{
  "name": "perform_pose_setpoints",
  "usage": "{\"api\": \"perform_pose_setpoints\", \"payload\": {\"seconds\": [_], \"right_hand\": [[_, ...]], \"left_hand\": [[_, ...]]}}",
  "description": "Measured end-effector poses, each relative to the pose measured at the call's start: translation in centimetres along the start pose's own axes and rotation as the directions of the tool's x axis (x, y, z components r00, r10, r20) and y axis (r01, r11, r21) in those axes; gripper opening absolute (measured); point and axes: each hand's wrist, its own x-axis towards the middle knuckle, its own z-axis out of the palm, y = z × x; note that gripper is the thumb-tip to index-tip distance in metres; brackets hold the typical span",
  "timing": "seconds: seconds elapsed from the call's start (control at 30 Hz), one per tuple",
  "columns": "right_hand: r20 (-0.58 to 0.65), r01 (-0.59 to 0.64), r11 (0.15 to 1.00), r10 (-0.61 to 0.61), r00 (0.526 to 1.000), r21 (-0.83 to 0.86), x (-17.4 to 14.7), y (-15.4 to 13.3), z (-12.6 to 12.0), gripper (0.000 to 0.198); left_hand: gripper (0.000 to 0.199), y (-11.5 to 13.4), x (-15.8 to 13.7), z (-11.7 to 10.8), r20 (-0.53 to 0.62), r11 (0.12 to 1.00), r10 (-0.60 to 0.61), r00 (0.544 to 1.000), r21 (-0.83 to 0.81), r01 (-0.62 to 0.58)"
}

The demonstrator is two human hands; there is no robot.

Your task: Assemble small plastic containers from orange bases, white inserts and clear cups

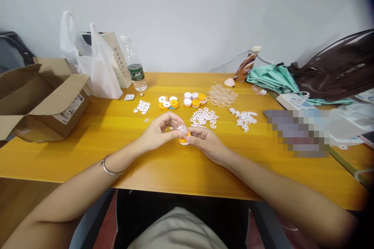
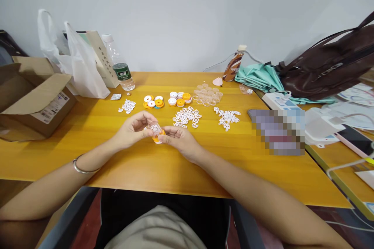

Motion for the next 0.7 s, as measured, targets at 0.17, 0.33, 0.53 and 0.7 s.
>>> {"api": "perform_pose_setpoints", "payload": {"seconds": [0.17,0.33,0.53,0.7], "right_hand": [[-0.046,-0.013,1.000,0.013,0.999,0.007,0.1,0.2,-0.1,0.021],[-0.001,-0.063,0.991,0.064,0.998,0.115,-0.1,0.1,0.1,0.024],[0.000,-0.074,0.984,0.075,0.997,0.161,0.0,-0.1,-0.1,0.024],[0.007,-0.107,0.980,0.108,0.994,0.168,0.1,-0.1,-0.3,0.024]], "left_hand": [[0.025,-0.3,0.1,-0.1,-0.012,1.000,0.003,1.000,0.027,-0.002],[0.028,0.8,-0.1,-0.6,0.137,0.999,-0.018,0.990,0.035,0.013],[0.035,0.1,-0.1,-0.2,0.086,0.989,0.126,0.988,0.062,-0.131],[0.037,-0.6,0.1,0.0,0.116,0.997,0.053,0.992,-0.064,-0.046]]}}
